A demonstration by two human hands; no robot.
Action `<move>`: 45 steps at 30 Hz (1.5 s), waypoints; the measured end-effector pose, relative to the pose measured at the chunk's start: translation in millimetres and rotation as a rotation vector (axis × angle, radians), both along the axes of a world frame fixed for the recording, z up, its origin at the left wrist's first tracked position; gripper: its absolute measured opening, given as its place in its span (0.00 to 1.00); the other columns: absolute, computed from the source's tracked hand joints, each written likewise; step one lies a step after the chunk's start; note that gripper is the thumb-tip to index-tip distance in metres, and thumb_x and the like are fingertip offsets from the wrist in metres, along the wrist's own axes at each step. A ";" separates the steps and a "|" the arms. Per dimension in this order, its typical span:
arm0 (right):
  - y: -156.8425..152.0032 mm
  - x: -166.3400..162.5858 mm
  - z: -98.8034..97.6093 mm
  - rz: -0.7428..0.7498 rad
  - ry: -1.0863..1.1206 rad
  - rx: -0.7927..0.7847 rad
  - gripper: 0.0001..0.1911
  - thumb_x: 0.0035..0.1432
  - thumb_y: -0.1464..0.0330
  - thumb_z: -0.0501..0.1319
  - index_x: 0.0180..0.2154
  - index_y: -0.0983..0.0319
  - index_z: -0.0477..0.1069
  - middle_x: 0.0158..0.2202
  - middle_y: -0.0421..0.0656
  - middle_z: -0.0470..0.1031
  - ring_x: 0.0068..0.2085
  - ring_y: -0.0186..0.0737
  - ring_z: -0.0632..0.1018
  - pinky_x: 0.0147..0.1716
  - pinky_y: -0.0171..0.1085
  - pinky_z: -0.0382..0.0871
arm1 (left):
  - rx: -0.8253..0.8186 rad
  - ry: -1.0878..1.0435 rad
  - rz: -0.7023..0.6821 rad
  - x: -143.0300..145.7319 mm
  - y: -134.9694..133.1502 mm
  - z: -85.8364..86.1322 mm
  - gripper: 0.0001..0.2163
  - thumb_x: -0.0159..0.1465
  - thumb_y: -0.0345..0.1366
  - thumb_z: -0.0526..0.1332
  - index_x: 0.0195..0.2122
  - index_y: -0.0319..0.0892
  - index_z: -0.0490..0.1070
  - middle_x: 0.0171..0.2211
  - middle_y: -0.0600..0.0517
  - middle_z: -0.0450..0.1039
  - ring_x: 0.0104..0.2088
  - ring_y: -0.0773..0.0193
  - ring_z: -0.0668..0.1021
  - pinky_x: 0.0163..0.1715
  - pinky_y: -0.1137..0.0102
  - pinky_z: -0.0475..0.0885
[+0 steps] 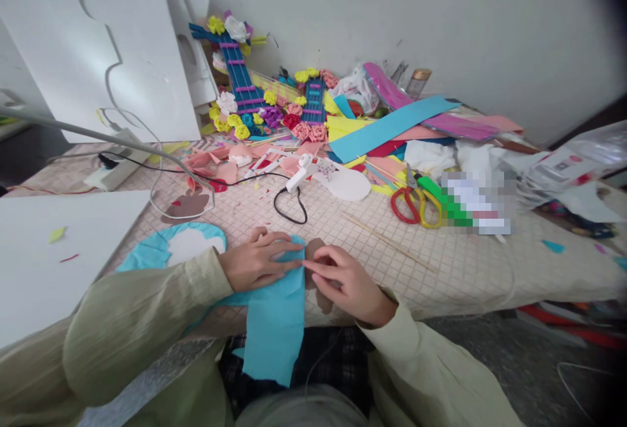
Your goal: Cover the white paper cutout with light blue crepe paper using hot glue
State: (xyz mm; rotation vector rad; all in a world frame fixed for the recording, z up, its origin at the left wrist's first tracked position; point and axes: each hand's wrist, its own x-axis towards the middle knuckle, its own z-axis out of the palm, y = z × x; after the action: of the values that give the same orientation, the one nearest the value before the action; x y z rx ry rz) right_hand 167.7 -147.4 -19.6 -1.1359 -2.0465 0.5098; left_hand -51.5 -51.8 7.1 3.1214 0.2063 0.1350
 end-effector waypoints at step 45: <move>-10.4 4.5 4.5 0.317 -0.128 0.107 0.16 0.49 0.74 0.55 0.41 0.57 0.72 0.39 0.43 0.68 0.37 0.37 0.66 0.39 0.43 0.63 | -0.301 -0.225 0.221 12.4 -8.8 -13.5 0.10 0.56 0.44 0.59 0.38 0.48 0.71 0.47 0.51 0.68 0.50 0.54 0.63 0.47 0.58 0.53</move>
State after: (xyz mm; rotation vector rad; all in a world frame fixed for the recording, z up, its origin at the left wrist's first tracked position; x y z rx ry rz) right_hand 172.2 -157.8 -15.2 -0.8021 -2.3525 0.4831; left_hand -39.1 -60.6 -6.3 2.7498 0.5137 0.4119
